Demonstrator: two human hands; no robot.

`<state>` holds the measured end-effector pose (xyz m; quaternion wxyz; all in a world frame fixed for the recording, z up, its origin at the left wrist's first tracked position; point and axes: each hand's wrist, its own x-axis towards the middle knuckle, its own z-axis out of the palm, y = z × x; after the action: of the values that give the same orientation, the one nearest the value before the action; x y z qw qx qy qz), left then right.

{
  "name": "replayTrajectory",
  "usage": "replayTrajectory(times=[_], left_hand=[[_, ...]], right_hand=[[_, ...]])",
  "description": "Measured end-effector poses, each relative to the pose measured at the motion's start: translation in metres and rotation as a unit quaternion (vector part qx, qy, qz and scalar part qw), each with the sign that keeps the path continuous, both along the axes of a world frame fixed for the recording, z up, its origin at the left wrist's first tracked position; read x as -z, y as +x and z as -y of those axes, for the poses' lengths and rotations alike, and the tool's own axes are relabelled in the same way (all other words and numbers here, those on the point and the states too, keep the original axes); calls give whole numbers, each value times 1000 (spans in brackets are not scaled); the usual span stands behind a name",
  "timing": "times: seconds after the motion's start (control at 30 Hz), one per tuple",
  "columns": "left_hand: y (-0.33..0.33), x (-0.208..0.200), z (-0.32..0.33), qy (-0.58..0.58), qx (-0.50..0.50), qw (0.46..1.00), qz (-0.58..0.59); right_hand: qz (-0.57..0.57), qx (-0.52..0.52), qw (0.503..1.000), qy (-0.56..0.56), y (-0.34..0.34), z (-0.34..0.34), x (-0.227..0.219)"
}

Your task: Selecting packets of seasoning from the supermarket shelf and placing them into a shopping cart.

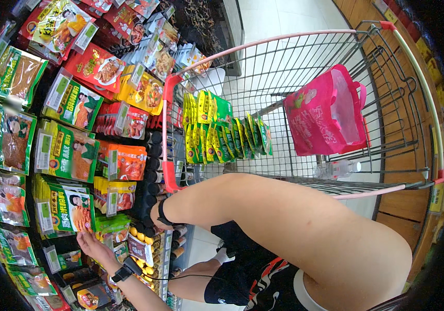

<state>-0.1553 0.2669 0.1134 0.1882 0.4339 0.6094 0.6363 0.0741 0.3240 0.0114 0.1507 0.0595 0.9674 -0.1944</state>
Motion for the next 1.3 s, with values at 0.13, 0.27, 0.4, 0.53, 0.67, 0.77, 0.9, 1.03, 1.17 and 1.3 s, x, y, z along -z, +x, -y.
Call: replayTrajectory(times=[0.13,0.27,0.4,0.53,0.67,0.77,0.9,1.03,1.17,1.3], left_hand=[[-2,4,9,-6,-8,1000,23],[0,7,16,-23,38,999,2],[17,3,18,-29,21,999,-30],[32,-8,15,-34,27,999,-21],[34,-5,24,-43,52,995,-67],[41,12,38,-82,62,995,5],[86,59,89,-112,122,985,37],[153,113,164,-179,167,963,109],[211,146,225,-257,140,929,227],[236,156,249,-205,140,925,288]], right_hand=[[-2,-3,1000,3,4,1,3],[9,16,999,-26,1,1,4],[27,7,998,-50,-3,3,0],[21,15,998,-65,0,1,2],[37,-7,998,-56,-5,0,4],[42,-27,997,-56,-9,2,3],[85,24,993,-78,-8,4,-1],[68,5,995,-76,-7,5,-6],[74,-28,993,-93,-12,5,-7],[63,-22,991,-117,-14,4,1]])
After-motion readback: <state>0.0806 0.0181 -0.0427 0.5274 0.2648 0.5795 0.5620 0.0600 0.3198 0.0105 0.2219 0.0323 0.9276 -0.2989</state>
